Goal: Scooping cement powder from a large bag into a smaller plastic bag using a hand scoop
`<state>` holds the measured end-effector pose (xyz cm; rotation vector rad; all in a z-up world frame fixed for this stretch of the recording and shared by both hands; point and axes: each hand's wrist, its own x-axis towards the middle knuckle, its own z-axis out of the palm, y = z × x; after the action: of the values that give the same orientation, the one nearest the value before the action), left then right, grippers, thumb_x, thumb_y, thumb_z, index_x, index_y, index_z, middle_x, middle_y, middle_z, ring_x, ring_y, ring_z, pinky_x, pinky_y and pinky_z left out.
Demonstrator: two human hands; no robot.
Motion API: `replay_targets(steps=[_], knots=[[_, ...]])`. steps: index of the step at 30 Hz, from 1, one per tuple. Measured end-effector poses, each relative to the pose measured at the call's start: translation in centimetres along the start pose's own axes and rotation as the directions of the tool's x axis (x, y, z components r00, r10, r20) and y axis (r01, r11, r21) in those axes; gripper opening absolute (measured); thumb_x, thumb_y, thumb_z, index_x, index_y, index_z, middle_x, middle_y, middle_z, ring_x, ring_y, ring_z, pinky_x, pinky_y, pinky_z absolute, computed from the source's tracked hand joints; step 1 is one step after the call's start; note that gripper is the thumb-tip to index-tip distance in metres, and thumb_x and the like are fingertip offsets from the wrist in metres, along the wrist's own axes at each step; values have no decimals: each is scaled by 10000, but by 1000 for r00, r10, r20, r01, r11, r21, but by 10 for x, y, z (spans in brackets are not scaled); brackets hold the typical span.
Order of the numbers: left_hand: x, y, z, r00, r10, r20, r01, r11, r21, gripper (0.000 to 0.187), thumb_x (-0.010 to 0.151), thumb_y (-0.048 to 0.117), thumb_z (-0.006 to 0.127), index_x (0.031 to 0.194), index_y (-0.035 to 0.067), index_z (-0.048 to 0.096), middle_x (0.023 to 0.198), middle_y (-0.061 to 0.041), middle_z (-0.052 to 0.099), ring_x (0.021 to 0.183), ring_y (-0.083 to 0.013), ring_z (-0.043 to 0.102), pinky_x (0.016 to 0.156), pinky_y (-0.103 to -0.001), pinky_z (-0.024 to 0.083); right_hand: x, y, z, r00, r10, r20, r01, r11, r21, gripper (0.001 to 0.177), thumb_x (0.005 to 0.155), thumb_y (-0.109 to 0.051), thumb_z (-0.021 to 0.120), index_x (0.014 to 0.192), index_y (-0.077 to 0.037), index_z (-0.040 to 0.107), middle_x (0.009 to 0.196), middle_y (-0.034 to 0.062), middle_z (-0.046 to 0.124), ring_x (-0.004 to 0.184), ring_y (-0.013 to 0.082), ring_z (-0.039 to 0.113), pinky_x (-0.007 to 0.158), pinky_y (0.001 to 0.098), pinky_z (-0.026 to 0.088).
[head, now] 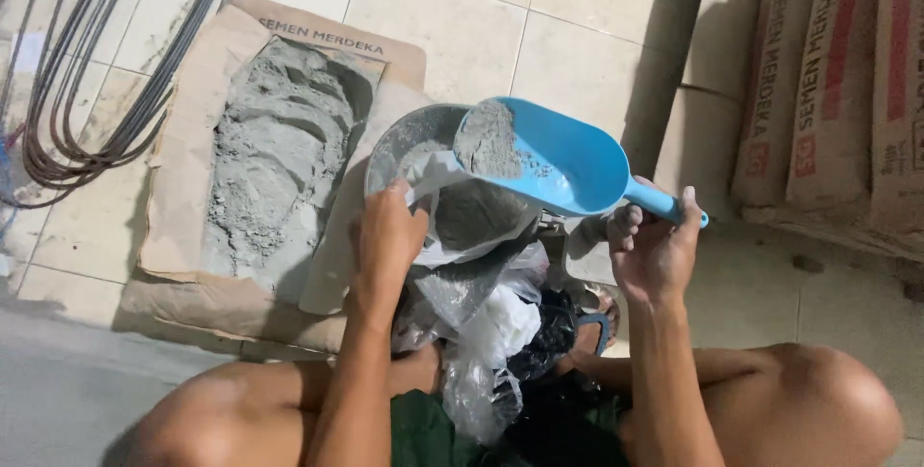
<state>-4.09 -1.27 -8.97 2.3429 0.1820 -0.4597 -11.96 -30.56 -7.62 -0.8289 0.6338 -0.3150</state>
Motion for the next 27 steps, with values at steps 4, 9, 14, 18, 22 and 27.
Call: replay_targets(steps=[4, 9, 14, 18, 22, 27], knots=[[1, -3, 8, 998, -27, -52, 24, 998, -60, 341, 911, 252, 587, 1161, 59, 718, 1019, -229, 744, 1016, -451, 707, 826, -552, 569, 6, 3, -13, 999, -44, -25, 45, 999, 23, 579, 966, -562, 534, 1169, -48, 705, 623, 42, 462, 567, 116, 411, 461, 193, 301], [1, 9, -3, 968, 99, -232, -159, 953, -257, 245, 931, 213, 569, 753, 49, 606, 661, -254, 640, 701, -482, 665, 607, -482, 483, 6, 13, -12, 996, -84, -41, 84, 996, -19, 521, 1038, -496, 496, 1155, -26, 688, 633, 43, 498, 554, 106, 426, 464, 206, 300], [11, 10, -2, 979, 52, -198, -112, 945, -306, 262, 919, 255, 573, 744, 62, 600, 648, -208, 634, 698, -423, 646, 659, -461, 493, 7, 16, -8, 996, -78, -36, 77, 997, -27, 510, 1040, -481, 507, 1173, -24, 692, 633, 41, 527, 561, 81, 471, 489, 167, 329], [5, 12, -6, 981, 67, -183, -122, 942, -311, 294, 904, 256, 595, 693, 53, 565, 630, -231, 603, 684, -395, 646, 644, -440, 484, 11, 17, -15, 998, -57, -3, 57, 996, -67, 527, 1047, -498, 499, 1166, -26, 700, 615, 45, 526, 527, 84, 467, 480, 180, 334], [-3, 16, -15, 984, 69, -162, -111, 957, -269, 318, 883, 286, 621, 675, 53, 563, 621, -233, 580, 675, -421, 627, 620, -436, 473, 12, 10, -11, 994, -108, -10, 107, 992, -62, 504, 1040, -488, 488, 1153, -47, 705, 608, 26, 534, 520, 71, 476, 478, 160, 351], [-10, 15, -24, 992, 26, -126, -66, 945, -321, 294, 871, 289, 633, 671, 74, 618, 592, -164, 605, 625, -275, 621, 646, -400, 496, 11, 2, -9, 987, -153, 42, 156, 983, -92, 525, 1057, -465, 488, 1135, 7, 704, 580, 53, 521, 500, 93, 450, 485, 180, 342]])
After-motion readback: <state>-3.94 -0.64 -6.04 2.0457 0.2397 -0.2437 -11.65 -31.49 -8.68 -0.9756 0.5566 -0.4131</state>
